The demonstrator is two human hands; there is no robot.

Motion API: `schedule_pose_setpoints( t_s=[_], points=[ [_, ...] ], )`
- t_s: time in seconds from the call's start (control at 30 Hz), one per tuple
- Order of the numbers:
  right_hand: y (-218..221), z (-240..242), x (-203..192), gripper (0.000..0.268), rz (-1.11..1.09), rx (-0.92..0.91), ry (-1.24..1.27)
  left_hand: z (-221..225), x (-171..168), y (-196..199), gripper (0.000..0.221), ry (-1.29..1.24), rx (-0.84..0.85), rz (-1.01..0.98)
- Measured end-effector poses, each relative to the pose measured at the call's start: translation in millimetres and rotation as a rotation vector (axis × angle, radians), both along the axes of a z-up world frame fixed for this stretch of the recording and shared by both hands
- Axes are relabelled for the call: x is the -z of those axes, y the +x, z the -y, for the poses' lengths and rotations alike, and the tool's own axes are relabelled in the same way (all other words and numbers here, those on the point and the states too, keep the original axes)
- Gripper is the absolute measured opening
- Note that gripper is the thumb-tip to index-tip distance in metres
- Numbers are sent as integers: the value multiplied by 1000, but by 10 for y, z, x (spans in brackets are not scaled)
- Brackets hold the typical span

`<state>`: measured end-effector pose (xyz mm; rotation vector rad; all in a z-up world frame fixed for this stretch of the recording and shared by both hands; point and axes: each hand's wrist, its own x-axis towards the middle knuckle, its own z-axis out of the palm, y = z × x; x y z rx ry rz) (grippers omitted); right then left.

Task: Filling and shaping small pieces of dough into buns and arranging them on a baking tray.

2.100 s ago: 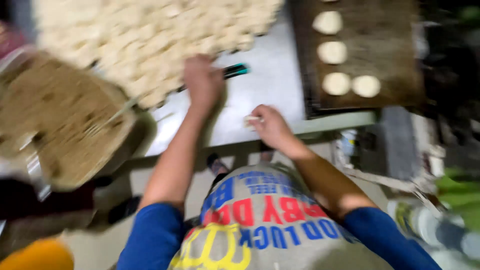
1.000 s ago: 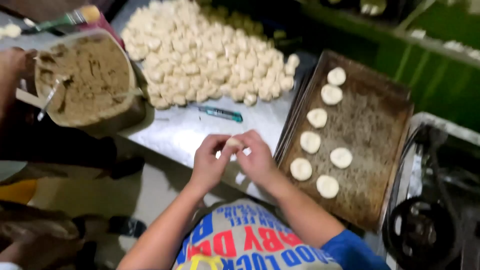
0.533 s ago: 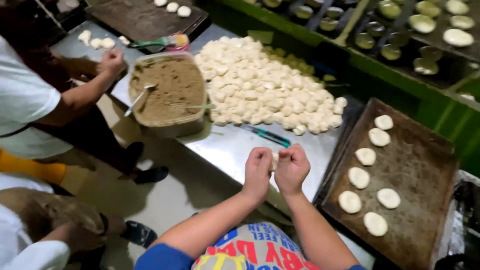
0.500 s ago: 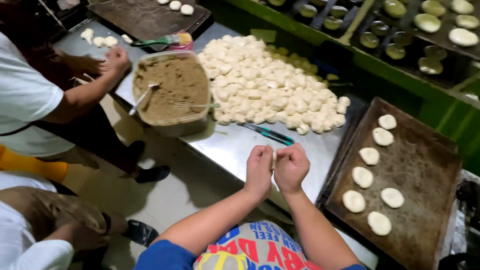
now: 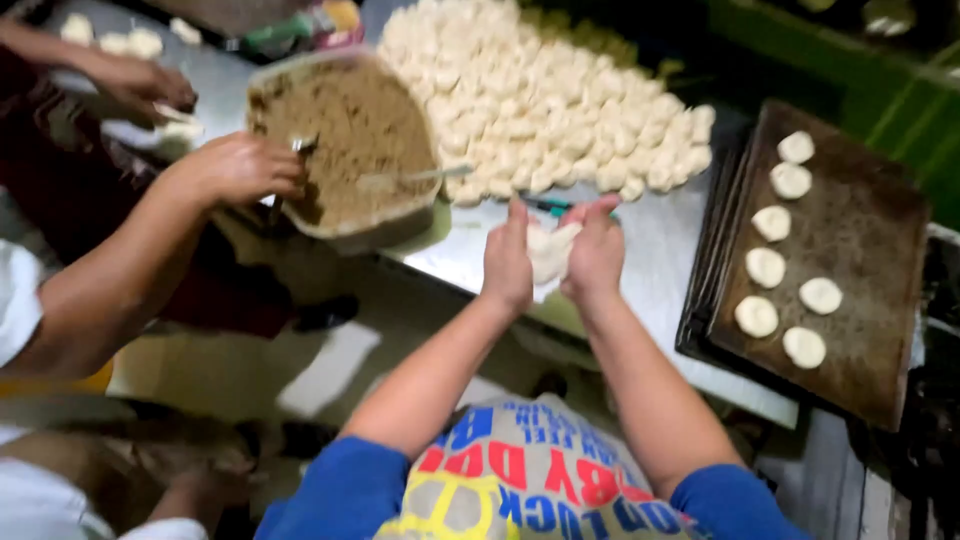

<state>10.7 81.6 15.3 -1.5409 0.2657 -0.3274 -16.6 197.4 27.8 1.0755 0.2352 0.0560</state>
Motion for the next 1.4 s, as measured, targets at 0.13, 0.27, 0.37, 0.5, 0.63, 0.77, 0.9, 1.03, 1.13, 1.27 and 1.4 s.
schedule_pose_setpoints(
  t_s=[0.13,0.27,0.37,0.5,0.63,0.77,0.9,1.03,1.13,1.27,1.4],
  points=[
    [-115,87,130,80,-8,-185,232,-114,205,55,29,111,25,191],
    [-298,214,160,17,-129,-594,100,-161,-43,-186,17,444,-83,233],
    [-409,308,16,5,-76,-640,-74,-128,120,-320,15,706,-205,292],
    [-540,281,380,5,-102,-591,313,-100,405,-419,21,564,-242,115],
    [-461,213,543,5,-308,-708,730,-111,1018,-453,33,159,-171,-136],
    [-415,148,875,12,-489,-905,725,-227,643,-1004,40,674,-441,241],
    [-385,-104,909,24,-622,-1181,925,-176,218,-1112,48,865,-294,557],
    [-476,-411,686,34,-650,-1209,987,-319,62,-1054,60,678,-470,637],
    [-230,-647,665,29,-663,-1203,967,-589,-8,-1019,70,648,-521,719],
    [571,-1062,-40,14,-340,-1200,123,-1189,104,-1110,119,776,-169,516],
    [1318,-1812,-288,28,101,-1182,-1038,-1752,619,-1206,97,828,-17,368]
  ],
)
